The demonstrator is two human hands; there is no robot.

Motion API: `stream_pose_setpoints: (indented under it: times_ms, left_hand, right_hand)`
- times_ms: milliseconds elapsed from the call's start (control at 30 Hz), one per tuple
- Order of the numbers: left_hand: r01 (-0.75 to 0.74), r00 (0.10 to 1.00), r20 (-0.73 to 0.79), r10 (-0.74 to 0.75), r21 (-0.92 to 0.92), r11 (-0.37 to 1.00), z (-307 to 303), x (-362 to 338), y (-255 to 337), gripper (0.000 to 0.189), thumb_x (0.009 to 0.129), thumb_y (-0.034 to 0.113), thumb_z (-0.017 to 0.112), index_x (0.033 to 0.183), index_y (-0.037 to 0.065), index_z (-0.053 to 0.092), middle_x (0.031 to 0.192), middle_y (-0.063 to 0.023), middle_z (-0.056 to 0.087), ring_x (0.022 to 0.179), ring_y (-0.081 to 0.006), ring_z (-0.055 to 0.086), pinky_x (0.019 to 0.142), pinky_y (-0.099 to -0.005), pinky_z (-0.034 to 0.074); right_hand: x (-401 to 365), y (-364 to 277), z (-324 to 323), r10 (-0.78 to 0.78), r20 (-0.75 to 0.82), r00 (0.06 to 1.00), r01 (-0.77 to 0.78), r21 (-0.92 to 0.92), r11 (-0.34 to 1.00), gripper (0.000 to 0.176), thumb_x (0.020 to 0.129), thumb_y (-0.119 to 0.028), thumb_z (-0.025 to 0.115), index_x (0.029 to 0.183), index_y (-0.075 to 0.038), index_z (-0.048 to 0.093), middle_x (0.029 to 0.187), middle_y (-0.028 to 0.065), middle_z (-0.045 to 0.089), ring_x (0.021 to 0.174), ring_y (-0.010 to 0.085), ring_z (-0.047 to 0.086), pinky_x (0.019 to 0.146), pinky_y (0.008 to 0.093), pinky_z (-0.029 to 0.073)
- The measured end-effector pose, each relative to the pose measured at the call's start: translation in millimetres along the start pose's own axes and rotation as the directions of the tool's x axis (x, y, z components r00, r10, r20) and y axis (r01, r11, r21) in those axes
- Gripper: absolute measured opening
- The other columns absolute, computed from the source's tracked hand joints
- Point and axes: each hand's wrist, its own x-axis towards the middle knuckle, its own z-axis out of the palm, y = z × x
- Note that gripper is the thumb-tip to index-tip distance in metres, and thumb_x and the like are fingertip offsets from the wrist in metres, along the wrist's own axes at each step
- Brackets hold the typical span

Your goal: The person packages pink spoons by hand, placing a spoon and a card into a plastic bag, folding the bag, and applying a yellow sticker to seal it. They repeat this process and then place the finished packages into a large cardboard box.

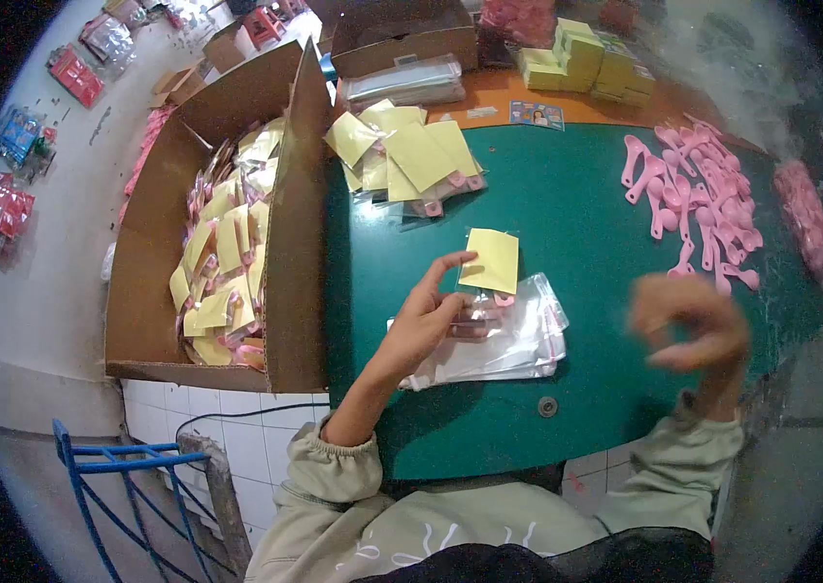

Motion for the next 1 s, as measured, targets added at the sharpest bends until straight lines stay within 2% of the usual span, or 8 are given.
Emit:
stream_pose_setpoints:
  times_ms: [133, 167, 267, 300, 367, 433, 600, 1000]
  left_hand:
    - [0.0, 0.997, 0.077, -0.005, 0.07, 0.998, -5, 5, -7, 0.033, 0.091, 0.002, 0.035, 0.123, 0.005, 0.044, 0.094, -0.0096, 0.059, 0.081, -0.0131, 0.061, 0.077, -0.0286, 0.055]
    - [-0.014, 0.997, 0.072, 0.009, 0.073, 0.997, -3, 4, -8, 0.032, 0.09, 0.002, 0.035, 0.119, 0.004, 0.048, 0.091, -0.0088, 0.059, 0.079, -0.0119, 0.061, 0.076, -0.0266, 0.055]
    - [-0.016, 0.994, 0.106, 0.006, 0.093, 0.996, -2, 6, -5, 0.032, 0.09, 0.001, 0.034, 0.117, 0.004, 0.05, 0.098, -0.0077, 0.058, 0.082, -0.0103, 0.059, 0.079, -0.0265, 0.054]
    - [-0.014, 0.991, 0.131, 0.003, 0.076, 0.997, 0, 4, 2, 0.033, 0.089, -0.001, 0.033, 0.117, 0.003, 0.051, 0.105, -0.0058, 0.057, 0.088, -0.008, 0.056, 0.083, -0.026, 0.053]
    - [-0.045, 0.988, 0.146, 0.042, 0.016, 0.999, 0, 10, 1, 0.033, 0.089, -0.001, 0.033, 0.116, 0.003, 0.051, 0.108, -0.0048, 0.056, 0.089, -0.0063, 0.054, 0.084, -0.025, 0.051]
    - [-0.057, 0.985, 0.161, 0.057, -0.003, 0.998, -2, 14, 0, 0.031, 0.09, 0.0, 0.034, 0.117, 0.002, 0.05, 0.108, -0.0049, 0.056, 0.09, -0.0062, 0.053, 0.086, -0.026, 0.05]
    - [-0.083, 0.987, 0.147, 0.07, 0.08, 0.993, -20, 11, -1, 0.027, 0.092, 0.001, 0.036, 0.117, 0.003, 0.045, 0.104, -0.0064, 0.055, 0.088, -0.0087, 0.054, 0.087, -0.0268, 0.048]
    - [-0.262, 0.928, 0.01, 0.372, 0.727, 0.635, 8, -9, -1, 0.017, 0.083, 0.006, 0.061, 0.096, 0.002, 0.052, 0.09, -0.011, 0.054, 0.072, -0.0214, 0.063, 0.059, -0.0298, 0.05]
  right_hand:
    - [-102, 17, -125, 0.36, -0.651, 0.668, -0.533, -0.081, 0.842, 0.023, 0.078, -0.023, 0.063, 0.087, -0.003, 0.055, 0.083, 0.0067, 0.057, 0.075, 0.0155, 0.054, 0.067, 0.0247, 0.041]
    - [-200, 84, -206, 0.131, -0.844, 0.521, -0.851, -0.5, 0.16, 0.025, 0.077, -0.012, 0.062, 0.098, 0.001, 0.057, 0.093, 0.0129, 0.062, 0.086, 0.025, 0.059, 0.08, 0.0302, 0.044]
    - [-193, 77, -185, 0.5, -0.866, -0.013, -0.824, -0.274, -0.496, 0.034, 0.075, -0.008, 0.064, 0.105, 0.003, 0.051, 0.107, 0.0145, 0.059, 0.1, 0.0263, 0.056, 0.083, 0.0336, 0.043]
    - [-166, 82, -159, 0.402, -0.793, 0.457, -0.858, -0.513, -0.036, 0.043, 0.071, -0.006, 0.067, 0.11, 0.001, 0.049, 0.111, 0.0139, 0.056, 0.102, 0.0265, 0.054, 0.084, 0.0331, 0.043]
    - [-64, 73, -69, -0.002, -0.497, 0.868, -0.448, -0.784, 0.43, 0.065, 0.059, -0.001, 0.071, 0.119, -0.005, 0.045, 0.116, 0.0113, 0.047, 0.102, 0.0262, 0.051, 0.083, 0.032, 0.043]
    - [16, 56, 3, 0.061, -0.315, 0.947, -0.253, -0.617, 0.745, 0.065, 0.063, -0.007, 0.076, 0.12, -0.007, 0.043, 0.108, 0.0158, 0.045, 0.102, 0.0287, 0.048, 0.083, 0.0379, 0.045]
    - [75, 89, 65, -0.126, -0.125, 0.984, 0.008, -0.677, 0.736, 0.033, 0.069, -0.003, 0.071, 0.097, -0.004, 0.055, 0.101, 0.0144, 0.047, 0.091, 0.0298, 0.056, 0.078, 0.0359, 0.049]
    - [64, 86, 51, 0.173, -0.271, 0.947, -0.229, -0.192, 0.954, 0.015, 0.072, -0.006, 0.069, 0.083, -0.002, 0.06, 0.097, 0.0078, 0.051, 0.083, 0.0148, 0.054, 0.073, 0.0275, 0.045]
